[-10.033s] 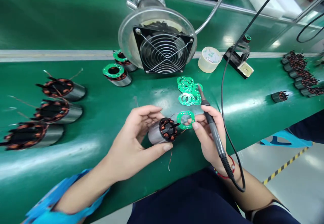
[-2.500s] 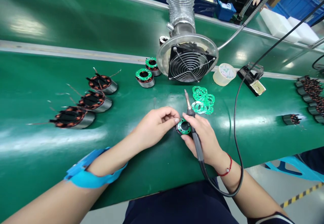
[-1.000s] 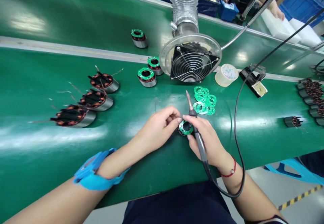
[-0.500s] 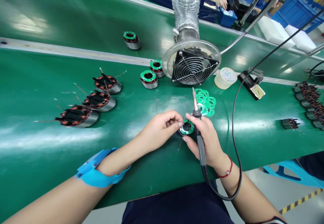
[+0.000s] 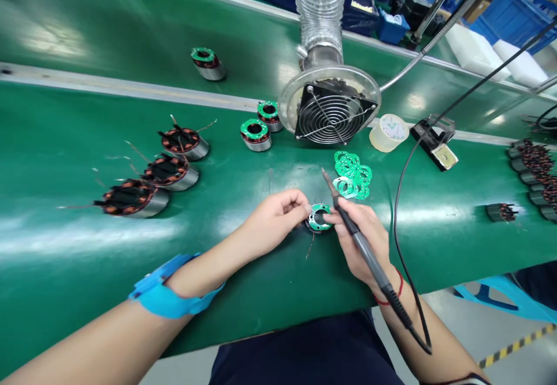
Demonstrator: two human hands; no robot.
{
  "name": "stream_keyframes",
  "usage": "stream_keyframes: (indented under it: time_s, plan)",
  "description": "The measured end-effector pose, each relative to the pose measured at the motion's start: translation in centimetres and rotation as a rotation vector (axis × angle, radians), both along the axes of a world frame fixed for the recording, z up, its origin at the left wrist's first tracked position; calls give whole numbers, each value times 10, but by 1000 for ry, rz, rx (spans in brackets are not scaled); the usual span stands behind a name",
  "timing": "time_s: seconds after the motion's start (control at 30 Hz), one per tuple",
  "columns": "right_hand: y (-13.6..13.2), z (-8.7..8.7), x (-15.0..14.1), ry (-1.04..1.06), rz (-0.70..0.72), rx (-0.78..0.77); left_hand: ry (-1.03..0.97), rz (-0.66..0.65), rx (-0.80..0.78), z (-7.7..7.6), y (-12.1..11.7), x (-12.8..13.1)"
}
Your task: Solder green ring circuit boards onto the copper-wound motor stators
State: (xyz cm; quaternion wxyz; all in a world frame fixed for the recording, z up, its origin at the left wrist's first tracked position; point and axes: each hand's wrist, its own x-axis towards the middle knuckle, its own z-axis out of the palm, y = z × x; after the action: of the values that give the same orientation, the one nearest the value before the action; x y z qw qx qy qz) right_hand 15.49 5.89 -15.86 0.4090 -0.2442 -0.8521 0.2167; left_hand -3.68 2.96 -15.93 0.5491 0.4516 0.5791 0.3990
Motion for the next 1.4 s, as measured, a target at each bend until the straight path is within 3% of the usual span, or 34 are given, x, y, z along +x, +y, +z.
stream_keyframes:
  time_s: [0.23, 0.37, 0.53, 0.9, 1.07, 1.3, 1.4]
  plan:
    - [-4, -12, 19, 223, -124, -103, -64, 39, -123, -4, 2, -1]
    - [-6, -12, 19, 297, -45, -61, -77, 32, -116, -7, 2, -2]
    - [-4, -2, 13, 216, 42, -70, -70, 34, -118, -7, 3, -1]
    - [-3, 0, 15, 193, 39, -21, 233, 31, -1, -12, -3, -2]
    - [-3, -7, 13, 185, -2, -101, 361, 37, 72, -9, -4, 0]
    - [1, -3, -2, -225, 113, -28, 445, 68, 200, -1, -4, 4]
    - [2, -5, -2, -293, 142, -82, 435, 61, 192, -1, -4, 3]
